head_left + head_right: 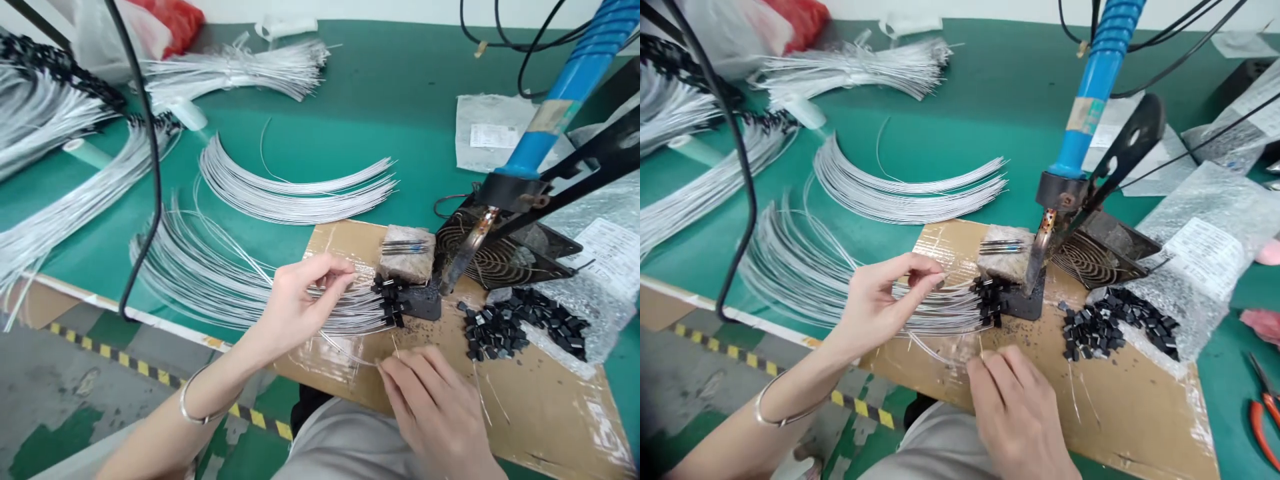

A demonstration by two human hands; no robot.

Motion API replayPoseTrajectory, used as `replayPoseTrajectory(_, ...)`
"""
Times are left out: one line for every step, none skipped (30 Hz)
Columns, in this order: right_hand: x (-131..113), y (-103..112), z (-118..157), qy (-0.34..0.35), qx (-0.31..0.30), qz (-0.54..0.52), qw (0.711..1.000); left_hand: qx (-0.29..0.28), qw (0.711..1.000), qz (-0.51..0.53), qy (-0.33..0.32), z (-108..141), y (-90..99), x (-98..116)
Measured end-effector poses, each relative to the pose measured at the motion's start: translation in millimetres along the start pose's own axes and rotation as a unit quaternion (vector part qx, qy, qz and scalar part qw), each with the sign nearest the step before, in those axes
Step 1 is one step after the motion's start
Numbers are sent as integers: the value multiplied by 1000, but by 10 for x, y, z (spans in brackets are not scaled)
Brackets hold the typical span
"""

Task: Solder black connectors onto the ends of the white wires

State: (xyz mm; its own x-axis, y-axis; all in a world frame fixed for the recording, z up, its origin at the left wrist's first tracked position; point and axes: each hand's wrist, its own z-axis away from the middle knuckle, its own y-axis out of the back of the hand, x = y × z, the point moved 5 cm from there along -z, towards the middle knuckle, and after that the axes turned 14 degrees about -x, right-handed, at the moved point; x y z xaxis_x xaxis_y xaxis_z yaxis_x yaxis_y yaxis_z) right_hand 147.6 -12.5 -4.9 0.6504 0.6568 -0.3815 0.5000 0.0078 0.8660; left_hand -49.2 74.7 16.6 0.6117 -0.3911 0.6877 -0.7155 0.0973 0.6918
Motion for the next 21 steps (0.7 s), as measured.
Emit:
replayPoseTrajectory(-10, 39, -16, 15, 8, 30, 999, -12, 1000, 2, -16, 15, 47, 79)
replayPoseTrajectory(-17, 58, -28, 28, 9, 51, 998, -25, 999, 4, -33, 34, 88, 158)
replayPoseTrajectory(-17, 57, -38, 39, 4, 64, 997, -44, 998, 8, -52, 55, 112, 230)
replayPoseTrajectory(-12, 42, -43, 46, 1, 69, 997, -67, 996, 8, -65, 76, 116, 287)
replayPoseTrajectory(-1, 17, -45, 49, 4, 67, 997, -90, 993, 8, -71, 96, 98, 321)
replayPoseTrajectory(15, -13, -45, 47, 12, 58, 997, -110, 991, 9, -69, 115, 63, 329)
replayPoseTrajectory(35, -47, -45, 39, 25, 44, 998, -122, 991, 11, -61, 131, 14, 314)
replayPoseTrajectory(59, -80, -45, 26, 42, 28, 998, -122, 991, 16, -47, 142, -41, 280)
replayPoseTrajectory(83, -114, -47, 8, 56, 12, 998, -110, 993, 20, -33, 149, -95, 237)
replayPoseTrajectory(104, -147, -52, -10, 65, 3, 998, -91, 995, 19, -20, 153, -146, 195)
replayPoseTrajectory(119, -177, -59, -27, 69, -3, 997, -70, 997, 9, -11, 152, -193, 165)
replayPoseTrajectory(131, -202, -69, -42, 69, -6, 997, -50, 999, -9, -9, 147, -233, 154)
replayPoseTrajectory(139, -223, -81, -53, 65, -7, 996, -30, 999, -36, -13, 137, -261, 161)
replayPoseTrajectory(145, -239, -93, -60, 60, -10, 996, -14, 997, -68, -23, 123, -280, 186)
replayPoseTrajectory(149, -251, -104, -63, 57, -15, 996, -4, 995, -95, -40, 106, -293, 222)
replayPoseTrajectory(152, -261, -114, -65, 54, -21, 996, -5, 993, -107, -56, 85, -305, 254)
replayPoseTrajectory(156, -267, -122, -66, 53, -26, 996, -21, 993, -97, -62, 60, -321, 265)
replayPoseTrajectory(160, -269, -126, -68, 54, -31, 996, -49, 995, -63, -55, 36, -343, 253)
replayPoseTrajectory(164, -266, -127, -71, 56, -34, 995, -81, 996, -13, -33, 17, -369, 216)
replayPoseTrajectory(166, -257, -122, -73, 59, -36, 995, -108, 993, 40, -3, 8, -395, 167)
replayPoseTrajectory(165, -239, -111, -74, 63, -37, 995, -123, 989, 82, 31, 9, -415, 113)
